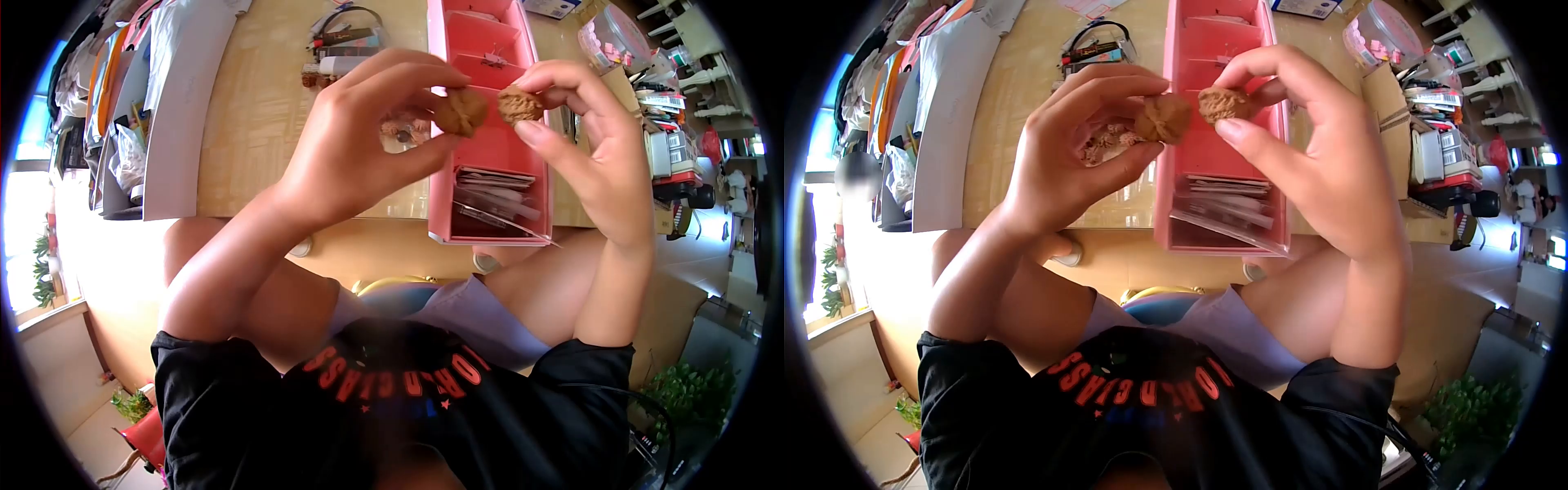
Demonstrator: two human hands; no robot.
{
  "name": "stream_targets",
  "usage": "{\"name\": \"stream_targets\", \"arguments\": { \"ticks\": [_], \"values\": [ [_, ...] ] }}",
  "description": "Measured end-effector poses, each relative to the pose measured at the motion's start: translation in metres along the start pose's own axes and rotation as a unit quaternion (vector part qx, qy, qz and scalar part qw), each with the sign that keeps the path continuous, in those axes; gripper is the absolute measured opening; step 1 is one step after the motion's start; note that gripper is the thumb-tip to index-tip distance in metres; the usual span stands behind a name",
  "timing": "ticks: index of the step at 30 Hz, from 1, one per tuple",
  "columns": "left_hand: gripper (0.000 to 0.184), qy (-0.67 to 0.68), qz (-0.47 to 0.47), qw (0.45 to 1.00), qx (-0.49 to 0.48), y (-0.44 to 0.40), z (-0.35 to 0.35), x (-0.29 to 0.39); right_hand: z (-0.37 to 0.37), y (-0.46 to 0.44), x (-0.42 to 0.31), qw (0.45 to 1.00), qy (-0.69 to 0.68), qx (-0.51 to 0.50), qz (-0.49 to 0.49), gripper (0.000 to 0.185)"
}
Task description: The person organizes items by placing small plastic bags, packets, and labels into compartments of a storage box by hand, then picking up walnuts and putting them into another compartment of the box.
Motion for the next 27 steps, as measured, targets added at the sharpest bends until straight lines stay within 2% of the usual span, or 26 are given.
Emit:
{"name": "stream_targets", "arguments": {
  "ticks": [2,5,6,8,13,19,22,27],
  "values": [
    [0.043,-0.095,0.037,0.995,0.018,0.002,0.002,-0.004,0.003,0.002,0.005,0.995,0.101,-0.023,-0.003,0.023],
    [0.046,-0.135,0.048,0.99,-0.006,0.0,0.009,-0.002,0.014,0.01,0.003,0.961,0.267,-0.042,-0.055,0.027],
    [0.047,-0.164,0.069,0.984,-0.017,-0.001,0.012,-0.001,0.018,0.012,0.009,0.956,0.282,-0.049,-0.062,0.029],
    [0.048,-0.219,0.113,0.968,-0.039,-0.002,0.02,-0.002,0.021,0.012,0.014,0.959,0.269,-0.072,-0.057,0.027],
    [0.048,-0.202,0.076,0.976,-0.032,-0.005,0.018,-0.005,0.022,0.011,0.029,0.967,0.238,-0.09,-0.01,0.025],
    [0.047,-0.248,0.064,0.966,-0.01,-0.008,0.016,0.0,0.019,0.013,0.032,0.953,0.287,-0.071,-0.065,0.026],
    [0.046,-0.254,0.07,0.965,-0.007,-0.012,0.021,-0.003,0.019,0.013,0.039,0.951,0.292,-0.085,-0.05,0.034],
    [0.042,-0.291,0.019,0.955,-0.061,-0.018,0.043,-0.011,0.017,0.016,0.048,0.97,0.237,-0.052,-0.004,0.043]
  ]
}}
Point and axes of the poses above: each hand's wrist, its own y-axis away from the middle knuckle, its own z-axis out of the palm, x = y × z, the point moved 9 cm from there along -y, towards the middle knuckle, and after that the axes turned 1 degree about z, right-handed, at the moved point
